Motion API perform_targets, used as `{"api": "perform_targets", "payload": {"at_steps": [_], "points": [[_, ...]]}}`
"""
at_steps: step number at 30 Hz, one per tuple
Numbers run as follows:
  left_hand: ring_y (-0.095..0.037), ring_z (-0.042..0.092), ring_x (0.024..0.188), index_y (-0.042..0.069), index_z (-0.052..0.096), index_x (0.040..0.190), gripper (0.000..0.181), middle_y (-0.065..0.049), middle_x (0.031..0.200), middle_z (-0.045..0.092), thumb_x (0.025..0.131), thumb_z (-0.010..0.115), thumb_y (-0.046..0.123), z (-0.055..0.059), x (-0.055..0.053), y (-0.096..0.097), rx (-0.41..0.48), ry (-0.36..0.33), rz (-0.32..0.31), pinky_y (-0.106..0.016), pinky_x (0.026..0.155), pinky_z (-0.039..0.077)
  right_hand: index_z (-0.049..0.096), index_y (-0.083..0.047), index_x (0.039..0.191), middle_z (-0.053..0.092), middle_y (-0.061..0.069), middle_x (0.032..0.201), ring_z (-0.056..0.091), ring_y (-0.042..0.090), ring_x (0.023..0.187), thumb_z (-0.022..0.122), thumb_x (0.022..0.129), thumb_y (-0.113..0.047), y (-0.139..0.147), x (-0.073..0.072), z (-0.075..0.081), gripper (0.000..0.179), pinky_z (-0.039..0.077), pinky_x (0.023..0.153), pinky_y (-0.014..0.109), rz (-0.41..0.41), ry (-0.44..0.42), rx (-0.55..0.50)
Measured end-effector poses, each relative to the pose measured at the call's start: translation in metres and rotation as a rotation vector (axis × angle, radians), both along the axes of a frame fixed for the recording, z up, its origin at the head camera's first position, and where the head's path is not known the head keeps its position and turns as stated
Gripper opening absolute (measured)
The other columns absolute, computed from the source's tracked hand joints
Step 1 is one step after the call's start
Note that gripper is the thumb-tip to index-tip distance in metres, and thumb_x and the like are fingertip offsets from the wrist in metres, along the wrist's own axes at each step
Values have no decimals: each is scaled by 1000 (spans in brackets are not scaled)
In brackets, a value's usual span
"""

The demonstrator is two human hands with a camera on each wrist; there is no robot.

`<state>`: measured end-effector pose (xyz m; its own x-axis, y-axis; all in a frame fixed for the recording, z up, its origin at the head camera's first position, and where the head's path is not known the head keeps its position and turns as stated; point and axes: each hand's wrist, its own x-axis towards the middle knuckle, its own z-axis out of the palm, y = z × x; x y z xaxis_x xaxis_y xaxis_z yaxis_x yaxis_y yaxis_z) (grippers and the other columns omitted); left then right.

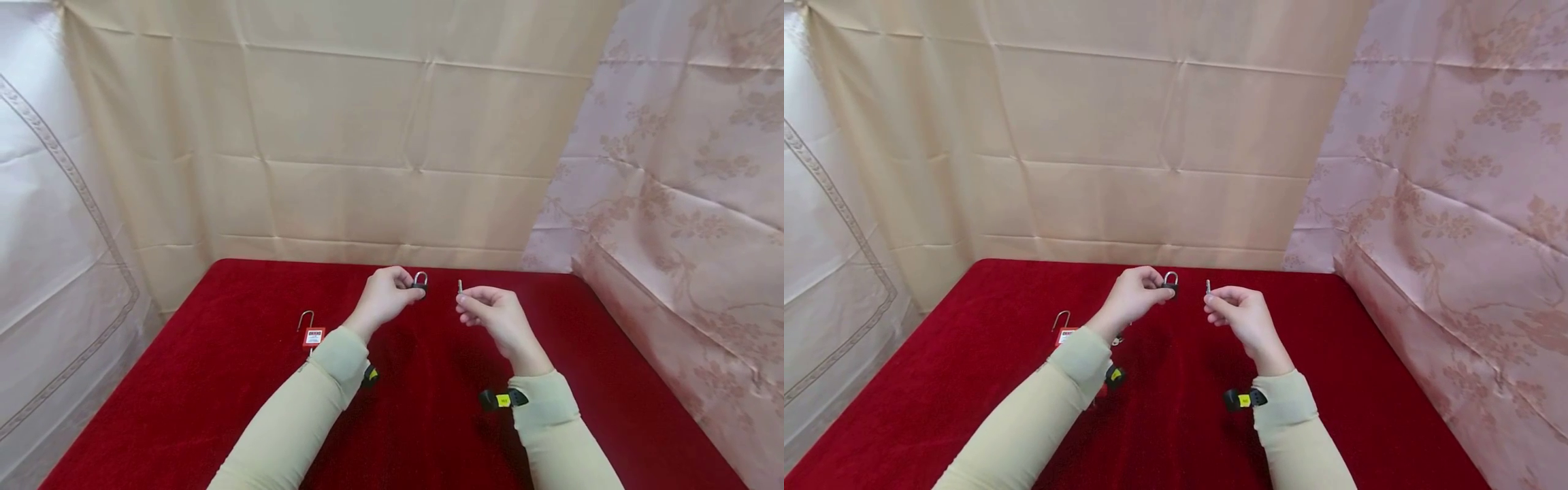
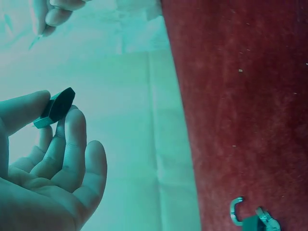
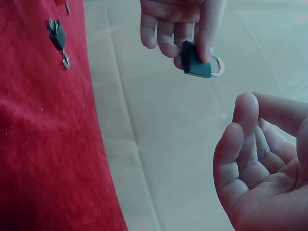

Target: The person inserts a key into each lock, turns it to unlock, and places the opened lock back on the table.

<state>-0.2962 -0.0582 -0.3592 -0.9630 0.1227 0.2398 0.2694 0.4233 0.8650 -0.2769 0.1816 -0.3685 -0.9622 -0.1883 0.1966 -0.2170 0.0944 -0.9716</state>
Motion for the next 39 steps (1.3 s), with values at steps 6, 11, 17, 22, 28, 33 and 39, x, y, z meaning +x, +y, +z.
{"api": "perform_targets", "payload": {"at_steps": [6, 11, 17, 22, 28, 33, 39], "points": [[-17, 62, 75, 7, 68, 87, 16, -1, 78, 68, 83, 83, 14, 8, 10, -7, 51, 64, 0, -31, 69, 49, 65, 13, 107, 72, 9, 84, 69, 18, 71, 71, 96, -6, -6, 7, 6, 24, 60, 69, 34, 47, 32, -6], [-17, 63, 78, 8, 68, 88, 17, 0, 80, 69, 84, 83, 15, 11, 22, -14, 92, 90, -10, -33, 71, 50, 64, 16, 107, 72, 8, 83, 69, 17, 69, 69, 96, -3, -12, 14, 12, 22, 60, 68, 33, 73, 65, -7], [-19, 65, 80, 8, 68, 90, 16, -1, 83, 70, 85, 82, 13, 13, 39, -23, 158, 89, -36, -34, 75, 52, 66, 14, 105, 72, 11, 84, 69, 20, 69, 70, 95, -3, -19, 23, 20, 20, 61, 69, 35, 103, 92, 3], [-21, 67, 80, 5, 67, 92, 16, -4, 85, 73, 86, 81, 9, 12, 52, -27, 247, 67, -62, -34, 78, 53, 68, 10, 103, 72, 13, 85, 69, 22, 69, 71, 95, -4, -23, 29, 25, 17, 61, 69, 35, 122, 110, 22], [-21, 68, 81, 3, 66, 97, 16, -7, 88, 74, 87, 79, 6, 9, 57, -30, 334, 35, -79, -33, 79, 54, 70, 8, 104, 72, 15, 87, 69, 24, 70, 72, 95, -6, -26, 35, 27, 17, 61, 70, 36, 139, 121, 49], [-21, 70, 83, 0, 67, 105, 21, -10, 91, 74, 87, 78, 4, 9, 57, -32, 380, 15, -77, -31, 80, 56, 68, 12, 106, 72, 14, 87, 69, 23, 70, 71, 95, -5, -28, 34, 24, 20, 60, 70, 36, 159, 122, 44], [-22, 68, 83, 0, 69, 106, 20, -10, 94, 75, 88, 78, 5, 10, 58, -36, 371, 1, -76, -32, 81, 55, 68, 12, 105, 71, 13, 85, 68, 22, 69, 71, 95, -4, -32, 32, 20, 20, 60, 69, 34, 155, 118, 23]]}}
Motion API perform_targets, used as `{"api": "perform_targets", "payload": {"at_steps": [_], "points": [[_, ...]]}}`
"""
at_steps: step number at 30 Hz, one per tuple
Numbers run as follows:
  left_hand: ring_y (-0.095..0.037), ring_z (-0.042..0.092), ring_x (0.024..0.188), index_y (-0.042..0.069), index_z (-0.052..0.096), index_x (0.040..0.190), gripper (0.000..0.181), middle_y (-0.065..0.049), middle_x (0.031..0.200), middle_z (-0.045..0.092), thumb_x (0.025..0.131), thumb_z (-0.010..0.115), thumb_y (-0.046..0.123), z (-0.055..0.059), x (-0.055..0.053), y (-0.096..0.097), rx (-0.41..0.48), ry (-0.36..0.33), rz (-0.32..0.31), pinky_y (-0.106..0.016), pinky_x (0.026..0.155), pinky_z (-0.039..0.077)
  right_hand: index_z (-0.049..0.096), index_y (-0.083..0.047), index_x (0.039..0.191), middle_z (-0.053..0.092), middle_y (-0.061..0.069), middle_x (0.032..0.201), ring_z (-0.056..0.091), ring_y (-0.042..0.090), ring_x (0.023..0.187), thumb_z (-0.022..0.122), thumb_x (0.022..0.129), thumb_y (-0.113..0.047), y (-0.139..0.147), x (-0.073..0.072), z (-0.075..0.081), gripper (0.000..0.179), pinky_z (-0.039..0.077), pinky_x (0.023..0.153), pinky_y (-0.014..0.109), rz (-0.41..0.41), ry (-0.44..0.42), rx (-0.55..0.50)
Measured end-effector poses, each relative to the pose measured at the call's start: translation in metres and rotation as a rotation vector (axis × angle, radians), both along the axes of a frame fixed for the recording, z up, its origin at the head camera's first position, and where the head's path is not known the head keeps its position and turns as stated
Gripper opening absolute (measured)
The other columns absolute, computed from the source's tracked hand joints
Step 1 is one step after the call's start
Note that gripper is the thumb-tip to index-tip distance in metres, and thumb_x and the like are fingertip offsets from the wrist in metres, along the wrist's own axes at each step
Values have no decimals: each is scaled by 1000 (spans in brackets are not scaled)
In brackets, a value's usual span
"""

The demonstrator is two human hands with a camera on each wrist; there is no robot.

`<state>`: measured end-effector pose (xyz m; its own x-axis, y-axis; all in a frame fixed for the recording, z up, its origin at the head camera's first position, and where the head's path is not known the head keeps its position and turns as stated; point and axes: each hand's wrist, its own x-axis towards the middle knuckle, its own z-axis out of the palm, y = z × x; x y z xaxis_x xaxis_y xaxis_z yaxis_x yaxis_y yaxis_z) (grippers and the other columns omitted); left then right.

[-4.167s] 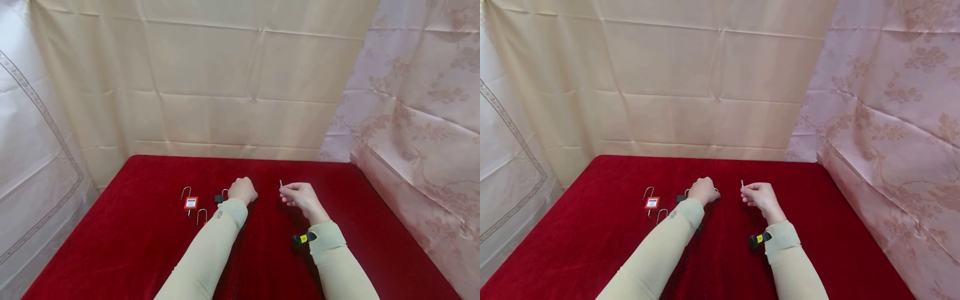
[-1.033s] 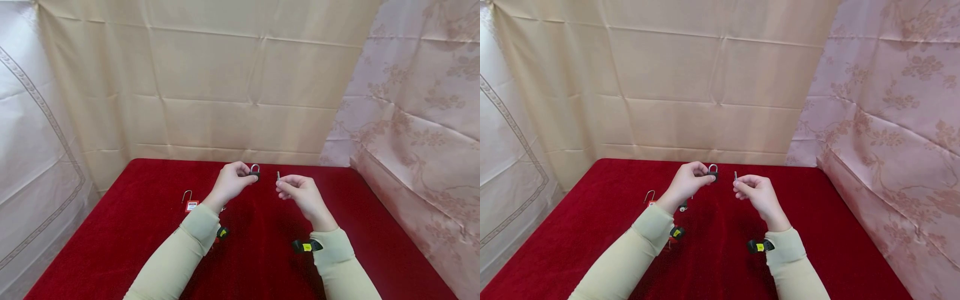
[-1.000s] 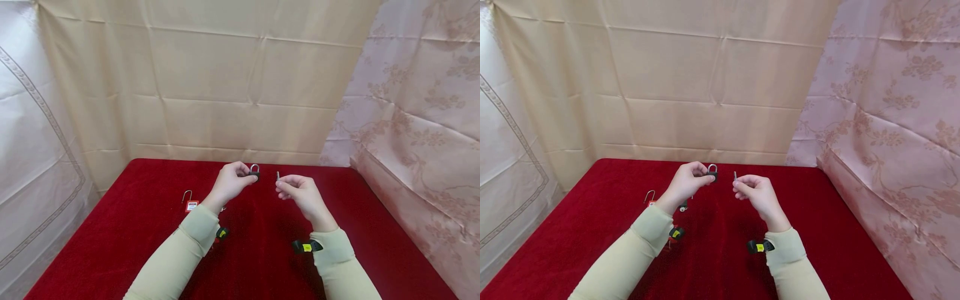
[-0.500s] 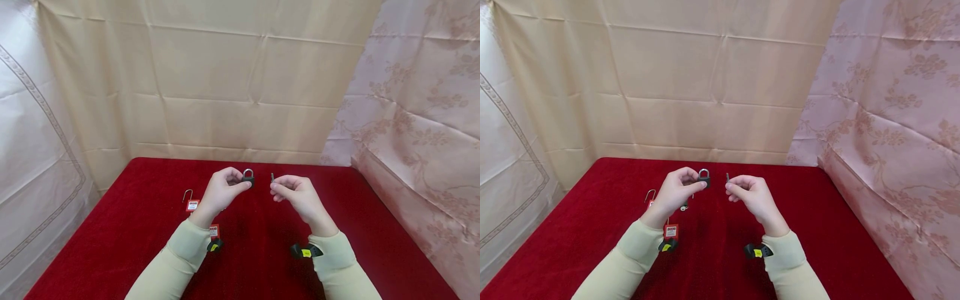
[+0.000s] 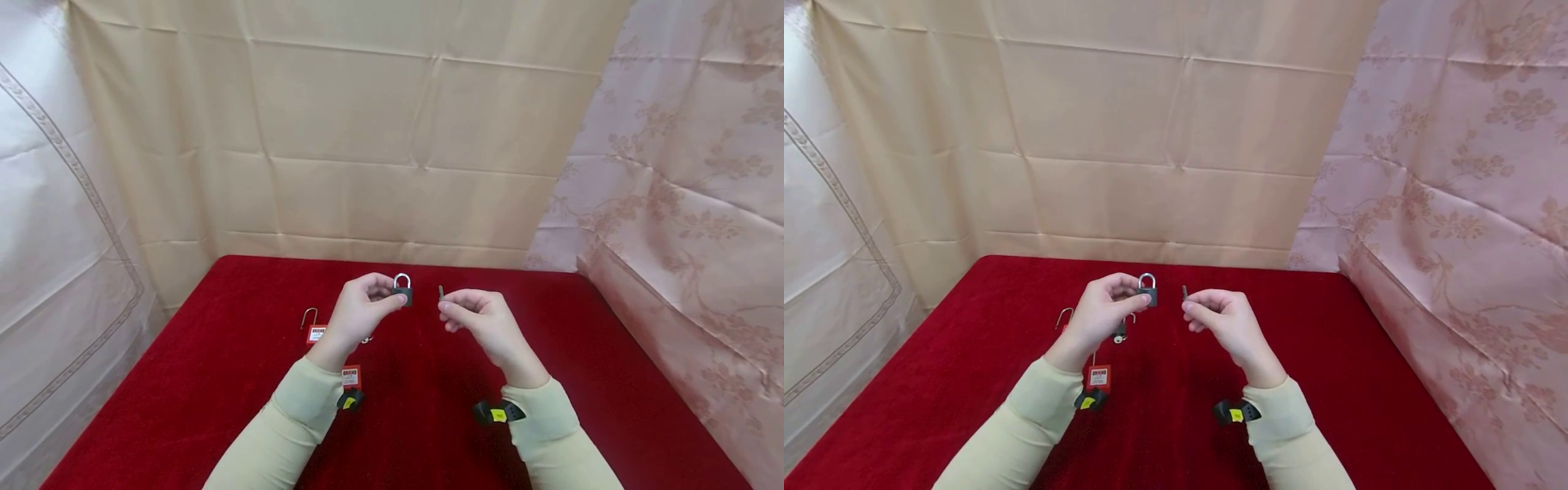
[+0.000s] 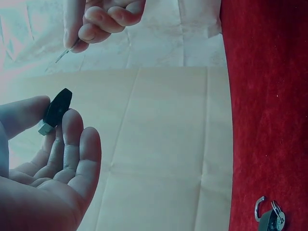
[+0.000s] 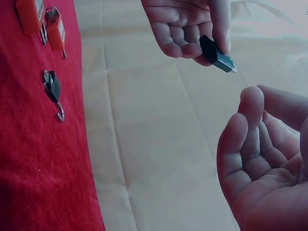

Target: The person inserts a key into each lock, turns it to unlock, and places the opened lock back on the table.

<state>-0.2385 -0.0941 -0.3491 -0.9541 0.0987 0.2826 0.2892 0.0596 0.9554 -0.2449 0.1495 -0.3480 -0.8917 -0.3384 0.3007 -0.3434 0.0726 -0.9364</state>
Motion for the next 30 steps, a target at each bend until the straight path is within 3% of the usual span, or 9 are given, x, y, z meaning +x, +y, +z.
{"api": "perform_targets", "payload": {"at_steps": [7, 21, 30], "points": [[-22, 67, 84, 0, 69, 104, 19, -10, 94, 75, 89, 78, 6, -1, -1, -2, -10, 4, 4, -32, 80, 54, 67, 13, 106, 72, 11, 84, 69, 19, 68, 70, 95, -2, -8, -2, -8, 19, 61, 69, 35, 17, -54, -39], [-24, 68, 81, 2, 68, 101, 16, -8, 89, 74, 89, 77, 8, 1, -2, -6, 15, 14, 2, -31, 68, 50, 72, 0, 105, 74, 15, 92, 71, 21, 74, 70, 96, -7, -31, 1, -25, 12, 61, 77, 38, 156, -225, -80], [-38, 70, 84, 0, 68, 98, 12, -11, 86, 73, 91, 76, 6, 1, -5, -12, 65, -1, 4, -33, 72, 58, 60, 20, 112, 74, 11, 89, 71, 17, 74, 66, 97, -1, -46, 4, -38, 27, 61, 74, 36, 240, -278, -101]]}}
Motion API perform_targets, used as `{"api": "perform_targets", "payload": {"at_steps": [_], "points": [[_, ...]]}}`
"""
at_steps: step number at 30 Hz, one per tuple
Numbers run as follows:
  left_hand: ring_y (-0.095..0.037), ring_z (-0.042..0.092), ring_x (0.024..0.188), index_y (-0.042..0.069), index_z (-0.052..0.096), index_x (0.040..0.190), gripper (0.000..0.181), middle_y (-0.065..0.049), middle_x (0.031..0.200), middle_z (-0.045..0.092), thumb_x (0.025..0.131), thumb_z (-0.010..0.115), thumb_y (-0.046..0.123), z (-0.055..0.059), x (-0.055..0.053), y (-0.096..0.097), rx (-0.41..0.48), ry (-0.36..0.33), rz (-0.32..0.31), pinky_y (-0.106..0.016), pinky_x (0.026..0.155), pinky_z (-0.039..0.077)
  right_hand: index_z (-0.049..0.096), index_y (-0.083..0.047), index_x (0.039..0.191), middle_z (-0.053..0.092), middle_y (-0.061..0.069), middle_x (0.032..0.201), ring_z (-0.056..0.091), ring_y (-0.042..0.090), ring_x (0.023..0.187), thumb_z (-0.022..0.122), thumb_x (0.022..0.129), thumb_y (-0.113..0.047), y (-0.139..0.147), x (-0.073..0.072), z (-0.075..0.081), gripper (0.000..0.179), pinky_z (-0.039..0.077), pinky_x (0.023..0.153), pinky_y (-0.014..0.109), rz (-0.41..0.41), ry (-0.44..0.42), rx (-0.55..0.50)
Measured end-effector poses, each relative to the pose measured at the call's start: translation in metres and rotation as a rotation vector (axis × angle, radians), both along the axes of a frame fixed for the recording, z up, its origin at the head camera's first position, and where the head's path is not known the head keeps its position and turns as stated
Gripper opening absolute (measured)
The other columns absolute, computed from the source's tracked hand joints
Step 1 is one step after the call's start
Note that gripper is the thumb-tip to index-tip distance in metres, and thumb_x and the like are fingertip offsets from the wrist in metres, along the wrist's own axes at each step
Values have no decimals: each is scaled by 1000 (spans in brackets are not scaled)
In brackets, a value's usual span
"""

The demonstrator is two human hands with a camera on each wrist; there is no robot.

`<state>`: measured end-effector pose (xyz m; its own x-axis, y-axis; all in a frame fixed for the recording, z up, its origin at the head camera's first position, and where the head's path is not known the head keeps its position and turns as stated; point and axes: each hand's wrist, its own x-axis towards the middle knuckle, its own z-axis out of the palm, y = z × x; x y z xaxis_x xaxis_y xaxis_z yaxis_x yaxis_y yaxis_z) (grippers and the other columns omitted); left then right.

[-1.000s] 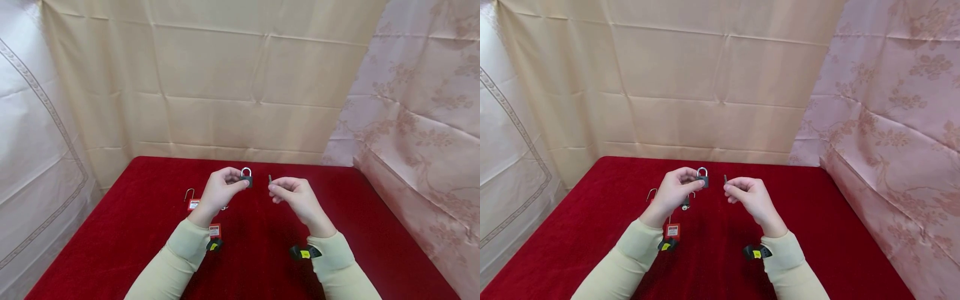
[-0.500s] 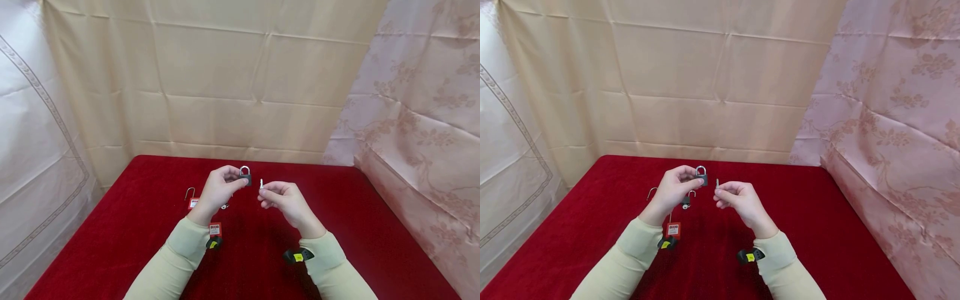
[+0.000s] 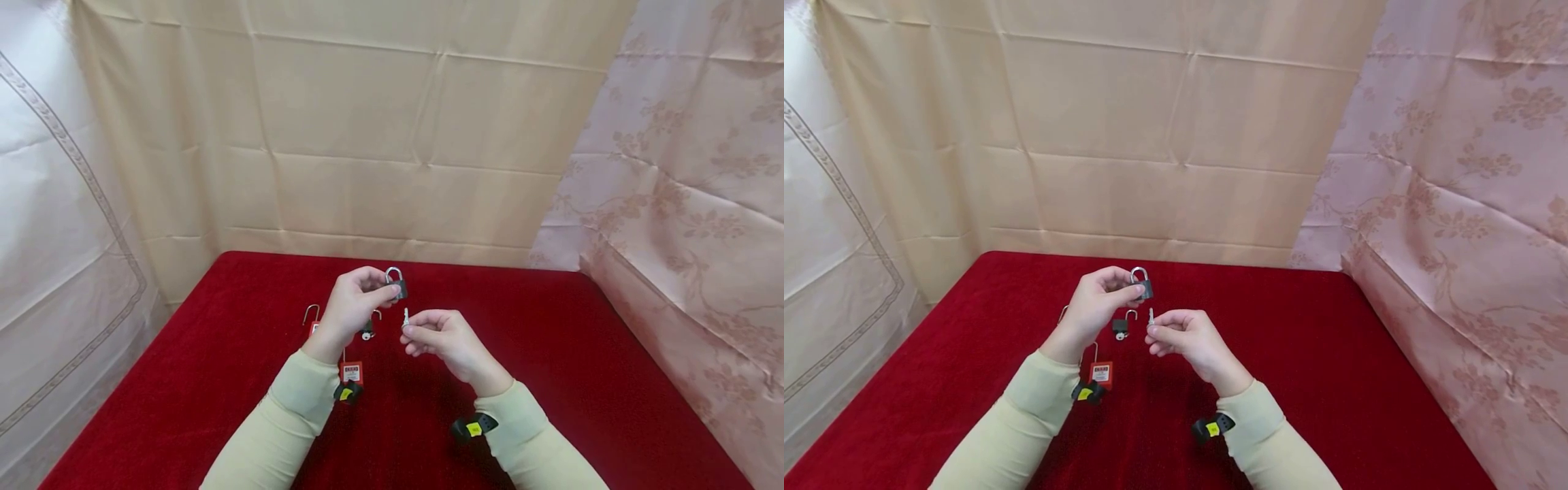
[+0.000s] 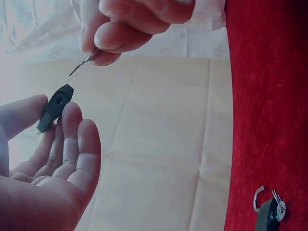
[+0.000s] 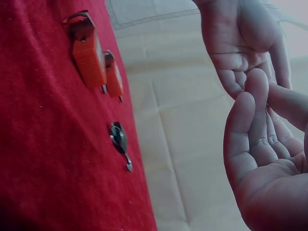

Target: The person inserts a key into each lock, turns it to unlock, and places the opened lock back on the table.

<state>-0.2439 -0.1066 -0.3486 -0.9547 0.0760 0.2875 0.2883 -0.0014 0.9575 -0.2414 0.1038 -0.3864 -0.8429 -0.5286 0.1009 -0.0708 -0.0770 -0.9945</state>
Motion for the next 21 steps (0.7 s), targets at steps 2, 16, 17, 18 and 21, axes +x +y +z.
{"api": "perform_targets", "payload": {"at_steps": [2, 16, 17, 18, 21], "points": [[-39, 70, 85, 0, 68, 98, 12, -11, 86, 72, 91, 76, 6, 0, -1, -1, 5, 1, 2, -34, 72, 58, 62, 18, 111, 74, 11, 90, 72, 17, 74, 66, 96, 0, -2, 0, -2, 24, 61, 74, 35, 13, -4, 5], [-44, 71, 84, 0, 70, 96, 14, -13, 83, 72, 91, 77, 12, -7, -3, 2, 10, -75, -5, -37, 70, 58, 66, 14, 108, 73, 12, 87, 71, 18, 71, 67, 96, -3, -4, 4, -2, 21, 61, 72, 34, -9, -35, 19], [-45, 70, 84, 1, 70, 96, 14, -13, 84, 72, 91, 76, 12, -7, -3, 2, 7, -81, -5, -39, 72, 59, 66, 14, 108, 73, 12, 87, 70, 18, 71, 67, 96, -3, -4, 4, -1, 21, 61, 72, 34, -10, -36, 19], [-45, 70, 85, 1, 70, 96, 14, -13, 84, 72, 92, 76, 12, -8, -3, 3, 5, -86, -5, -41, 74, 59, 66, 14, 109, 73, 13, 87, 70, 18, 71, 68, 96, -4, -5, 4, -1, 22, 61, 72, 34, -11, -38, 17], [-39, 71, 81, 1, 71, 97, 15, -14, 85, 72, 92, 76, 13, -8, -3, 3, -3, -96, -2, -50, 80, 58, 68, 11, 107, 73, 13, 86, 70, 18, 70, 68, 96, -4, -5, 3, -1, 18, 61, 72, 34, -15, -44, 9]]}}
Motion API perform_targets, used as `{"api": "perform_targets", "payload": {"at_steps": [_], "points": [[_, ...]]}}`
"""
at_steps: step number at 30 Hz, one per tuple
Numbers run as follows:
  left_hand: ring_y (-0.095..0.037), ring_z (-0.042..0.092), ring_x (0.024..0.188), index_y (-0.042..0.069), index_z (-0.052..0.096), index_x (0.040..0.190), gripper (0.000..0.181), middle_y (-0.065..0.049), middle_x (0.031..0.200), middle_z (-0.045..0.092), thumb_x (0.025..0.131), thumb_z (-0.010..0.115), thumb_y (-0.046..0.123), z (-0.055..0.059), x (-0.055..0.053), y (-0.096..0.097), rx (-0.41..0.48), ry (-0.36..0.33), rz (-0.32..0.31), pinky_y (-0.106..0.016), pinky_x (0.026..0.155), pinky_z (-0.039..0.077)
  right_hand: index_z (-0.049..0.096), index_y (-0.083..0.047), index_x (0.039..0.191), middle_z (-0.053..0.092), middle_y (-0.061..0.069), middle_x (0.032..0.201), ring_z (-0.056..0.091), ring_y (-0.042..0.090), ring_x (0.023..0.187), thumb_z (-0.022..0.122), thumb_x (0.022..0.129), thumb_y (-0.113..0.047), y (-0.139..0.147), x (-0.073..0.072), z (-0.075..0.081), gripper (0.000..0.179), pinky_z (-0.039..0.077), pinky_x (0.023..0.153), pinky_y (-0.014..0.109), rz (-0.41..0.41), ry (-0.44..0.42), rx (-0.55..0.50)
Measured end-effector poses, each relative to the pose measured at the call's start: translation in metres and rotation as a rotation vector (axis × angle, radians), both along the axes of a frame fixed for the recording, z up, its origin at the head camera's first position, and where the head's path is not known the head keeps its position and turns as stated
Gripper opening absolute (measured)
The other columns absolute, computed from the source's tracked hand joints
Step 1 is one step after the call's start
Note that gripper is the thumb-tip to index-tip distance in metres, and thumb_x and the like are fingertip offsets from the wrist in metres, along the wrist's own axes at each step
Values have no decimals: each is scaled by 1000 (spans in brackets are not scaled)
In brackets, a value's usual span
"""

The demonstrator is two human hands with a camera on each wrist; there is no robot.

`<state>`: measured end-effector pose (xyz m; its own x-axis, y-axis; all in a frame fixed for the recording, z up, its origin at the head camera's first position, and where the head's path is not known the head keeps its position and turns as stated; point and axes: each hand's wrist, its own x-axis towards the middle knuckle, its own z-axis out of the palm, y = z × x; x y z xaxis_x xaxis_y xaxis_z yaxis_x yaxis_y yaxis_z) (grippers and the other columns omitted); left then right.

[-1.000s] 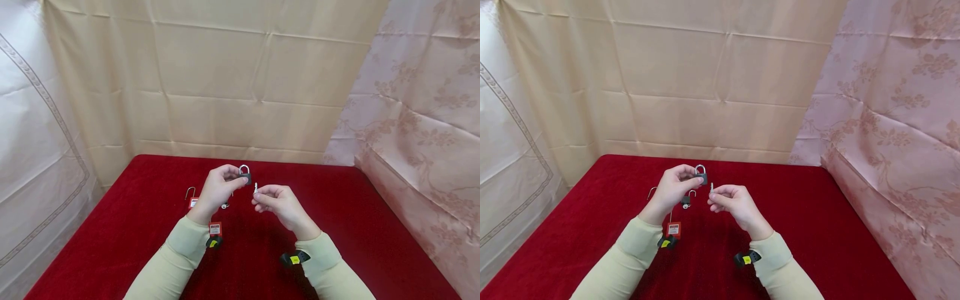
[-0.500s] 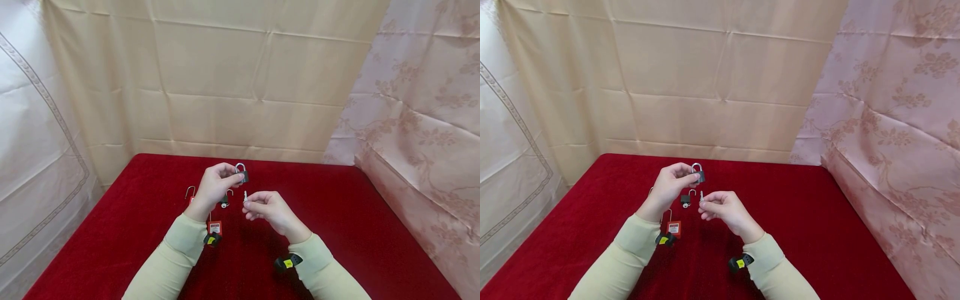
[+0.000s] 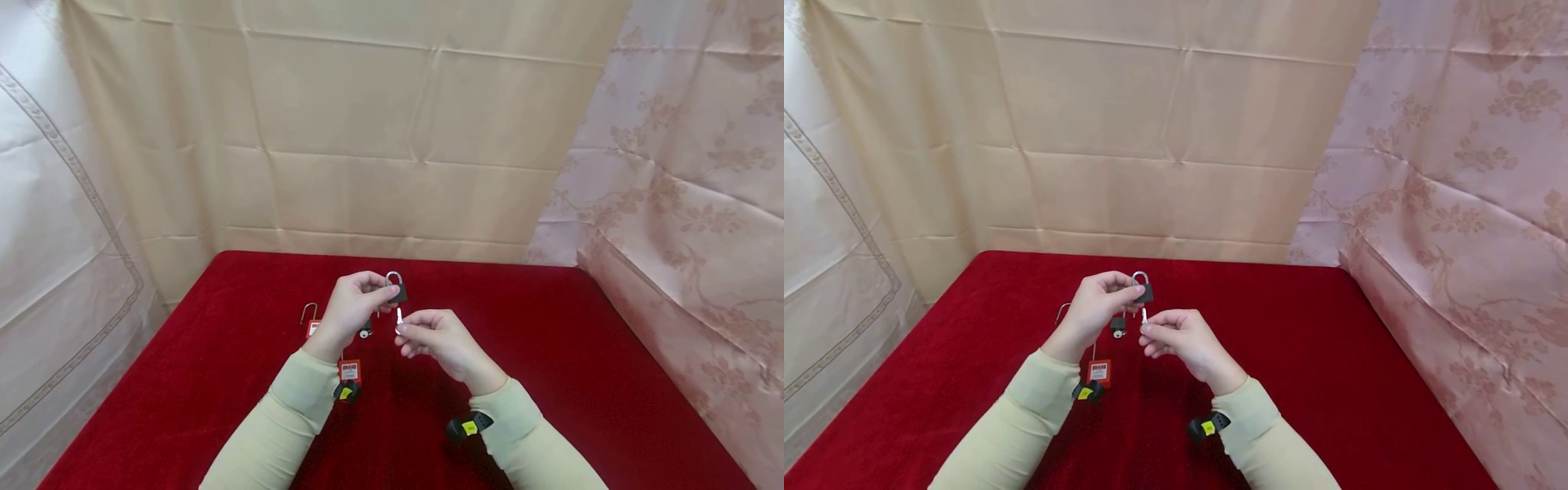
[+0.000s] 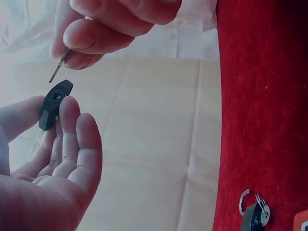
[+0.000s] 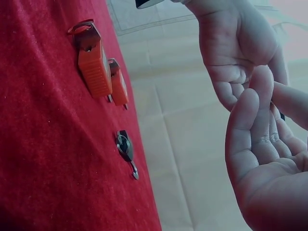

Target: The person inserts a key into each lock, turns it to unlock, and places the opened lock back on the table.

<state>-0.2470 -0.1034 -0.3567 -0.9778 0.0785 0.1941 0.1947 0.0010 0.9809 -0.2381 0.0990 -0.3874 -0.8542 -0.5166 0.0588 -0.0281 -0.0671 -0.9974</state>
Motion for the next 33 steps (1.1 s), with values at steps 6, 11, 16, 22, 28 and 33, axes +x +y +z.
{"api": "perform_targets", "payload": {"at_steps": [6, 11, 16, 22, 28, 33], "points": [[-36, 72, 82, 0, 71, 99, 18, -14, 87, 74, 92, 77, 15, -2, -1, 0, -6, -14, 1, -42, 77, 58, 70, 9, 104, 73, 12, 85, 70, 17, 70, 67, 96, -3, 0, -3, -1, 14, 60, 71, 33, -4, -12, -15], [-39, 72, 84, 1, 72, 99, 17, -12, 87, 74, 92, 77, 16, -2, -1, 1, -8, -17, 1, -39, 73, 57, 70, 7, 103, 73, 12, 85, 70, 17, 69, 67, 96, -4, 0, -4, -1, 13, 61, 71, 34, -10, -14, -11], [-35, 73, 82, 1, 72, 97, 15, -11, 86, 74, 91, 77, 14, -1, -1, 2, -1, -9, -6, -38, 73, 58, 69, 9, 104, 73, 12, 85, 70, 17, 69, 69, 96, -5, 1, -4, -1, 16, 61, 71, 33, -19, -23, -11], [-30, 72, 80, 1, 73, 97, 15, -12, 87, 74, 92, 77, 14, 0, 1, 3, -4, -12, -15, -36, 74, 59, 69, 10, 105, 73, 12, 85, 70, 17, 69, 69, 96, -6, 2, -4, -1, 19, 61, 71, 33, -22, -19, -4], [-25, 72, 78, 1, 73, 97, 15, -12, 88, 74, 92, 77, 14, 1, 2, 3, -4, -6, -16, -36, 74, 59, 63, 18, 111, 73, 12, 86, 70, 17, 70, 69, 97, -7, 3, -4, -2, 30, 61, 73, 34, -23, -14, 8], [-26, 72, 76, 1, 73, 96, 13, -12, 87, 74, 91, 77, 13, 1, 2, 3, -1, -1, -10, -38, 74, 59, 66, 13, 107, 73, 12, 84, 69, 16, 69, 68, 96, -6, 2, -4, -1, 22, 60, 71, 33, -31, -19, -2]]}}
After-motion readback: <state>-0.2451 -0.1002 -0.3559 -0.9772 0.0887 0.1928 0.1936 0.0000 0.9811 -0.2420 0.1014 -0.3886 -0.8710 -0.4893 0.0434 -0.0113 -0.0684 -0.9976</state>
